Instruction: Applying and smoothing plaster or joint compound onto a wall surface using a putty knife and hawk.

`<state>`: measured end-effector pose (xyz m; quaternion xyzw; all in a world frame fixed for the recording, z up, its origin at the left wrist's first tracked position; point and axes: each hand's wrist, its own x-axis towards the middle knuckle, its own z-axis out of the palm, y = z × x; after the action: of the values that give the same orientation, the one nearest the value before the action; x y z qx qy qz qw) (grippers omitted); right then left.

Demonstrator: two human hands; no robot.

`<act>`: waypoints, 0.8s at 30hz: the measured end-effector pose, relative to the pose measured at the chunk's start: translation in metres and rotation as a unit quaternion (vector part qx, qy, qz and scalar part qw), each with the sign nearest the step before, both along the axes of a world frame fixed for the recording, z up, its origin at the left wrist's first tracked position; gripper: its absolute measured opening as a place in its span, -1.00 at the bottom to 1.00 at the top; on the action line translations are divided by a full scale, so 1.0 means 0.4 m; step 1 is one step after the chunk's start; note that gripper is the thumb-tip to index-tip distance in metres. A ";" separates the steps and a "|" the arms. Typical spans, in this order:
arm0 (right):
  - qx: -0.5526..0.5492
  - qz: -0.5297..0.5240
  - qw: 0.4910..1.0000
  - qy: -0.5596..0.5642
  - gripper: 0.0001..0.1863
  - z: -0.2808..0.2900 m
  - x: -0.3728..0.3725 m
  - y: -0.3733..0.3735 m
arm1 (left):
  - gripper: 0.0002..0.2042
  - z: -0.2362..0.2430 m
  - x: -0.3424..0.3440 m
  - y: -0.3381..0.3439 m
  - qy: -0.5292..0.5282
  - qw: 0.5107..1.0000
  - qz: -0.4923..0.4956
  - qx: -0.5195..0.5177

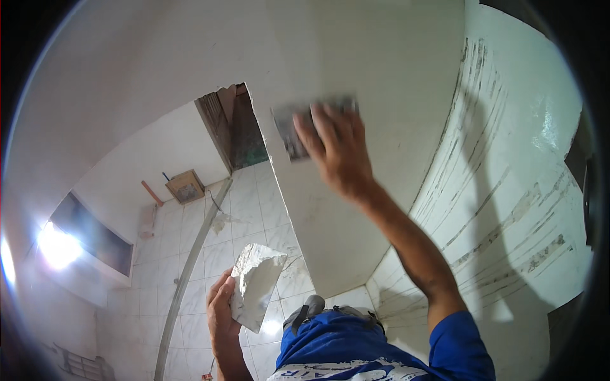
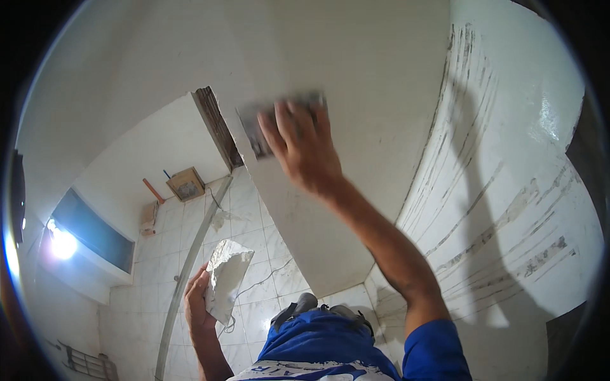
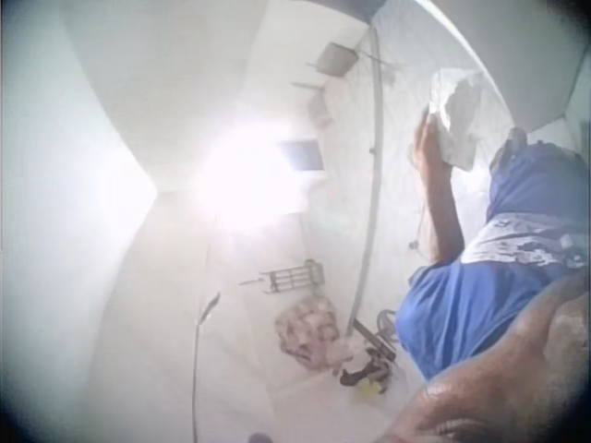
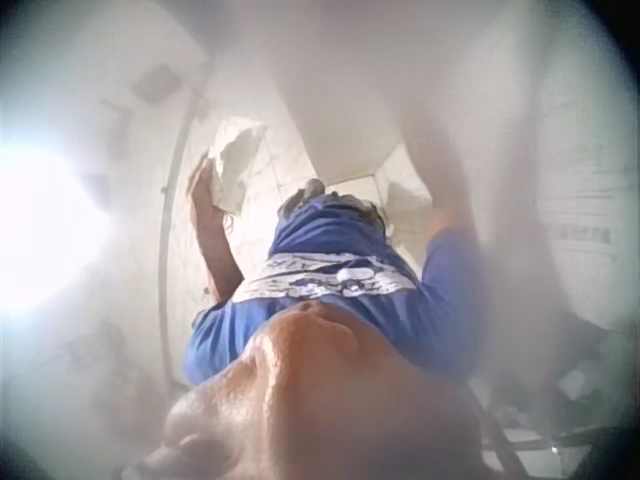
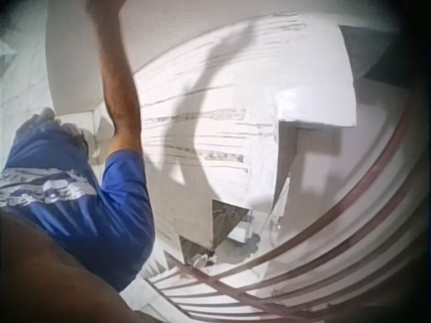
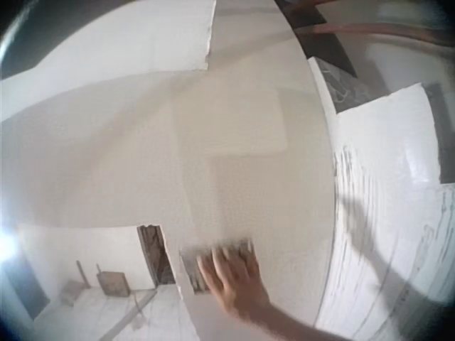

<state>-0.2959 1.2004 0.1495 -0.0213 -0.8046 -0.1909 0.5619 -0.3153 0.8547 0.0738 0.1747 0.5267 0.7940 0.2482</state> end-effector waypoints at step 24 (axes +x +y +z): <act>0.120 0.009 0.990 0.079 -0.59 0.202 -0.092 -0.011 | -0.56 0.002 0.024 0.011 -0.016 0.999 0.031 0.024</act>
<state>-0.3329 1.1959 0.2304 0.0389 -0.7293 -0.2787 0.6236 -0.3057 0.8592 0.0746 0.1516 0.5085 0.8166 0.2273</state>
